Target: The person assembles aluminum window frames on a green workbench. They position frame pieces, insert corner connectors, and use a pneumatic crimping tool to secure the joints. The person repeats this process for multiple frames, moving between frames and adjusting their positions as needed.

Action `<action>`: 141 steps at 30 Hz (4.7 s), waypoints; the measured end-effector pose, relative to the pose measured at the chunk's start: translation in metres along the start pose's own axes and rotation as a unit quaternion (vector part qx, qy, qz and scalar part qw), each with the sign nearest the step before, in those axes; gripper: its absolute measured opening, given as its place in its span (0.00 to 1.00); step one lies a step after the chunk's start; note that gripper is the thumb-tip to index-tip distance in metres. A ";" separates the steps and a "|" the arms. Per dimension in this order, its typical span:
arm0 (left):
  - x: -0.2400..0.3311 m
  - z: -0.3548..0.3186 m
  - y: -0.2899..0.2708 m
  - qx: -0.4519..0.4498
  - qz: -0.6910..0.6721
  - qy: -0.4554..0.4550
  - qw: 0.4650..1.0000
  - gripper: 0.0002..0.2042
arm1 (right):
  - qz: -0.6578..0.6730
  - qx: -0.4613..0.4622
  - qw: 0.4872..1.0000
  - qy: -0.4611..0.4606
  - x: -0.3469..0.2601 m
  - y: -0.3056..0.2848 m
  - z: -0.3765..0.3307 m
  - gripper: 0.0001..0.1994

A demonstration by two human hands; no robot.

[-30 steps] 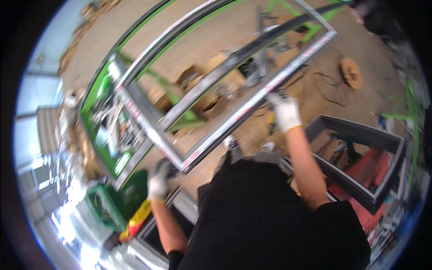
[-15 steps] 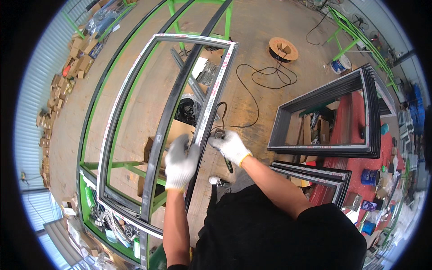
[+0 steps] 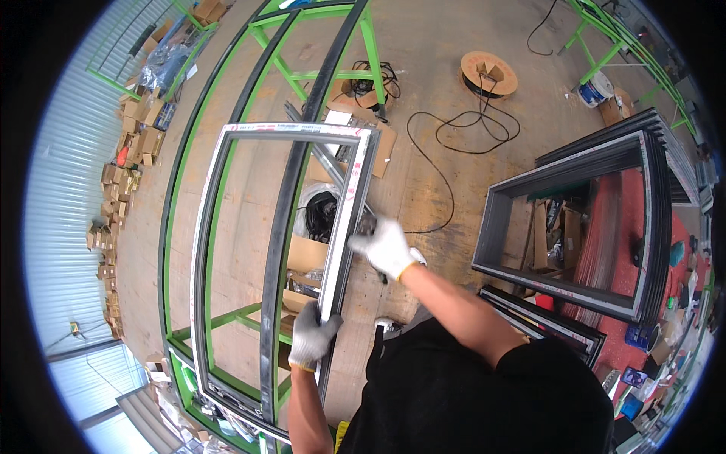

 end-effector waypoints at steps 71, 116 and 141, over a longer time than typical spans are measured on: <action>-0.028 -0.016 0.067 0.324 -0.607 -0.160 0.708 0.23 | -0.325 -0.116 0.930 -0.129 -0.089 -0.112 0.137 0.22; -0.058 -0.189 0.147 0.407 -0.488 -0.172 0.753 0.16 | -0.041 -0.471 0.845 0.249 0.050 -0.116 -0.151 0.39; -0.039 -0.236 0.167 0.399 -0.438 -0.198 0.781 0.16 | -0.470 -0.632 0.564 -0.246 0.011 0.040 -0.182 0.31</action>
Point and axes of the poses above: each hand's wrist, its own z-axis towards the middle knuckle, its own y-axis out of the palm, x = y × z, the point moved 2 cm from there along z, towards the middle knuckle, and after that the axes turned 4 degrees about y, right-handed, at the moved point
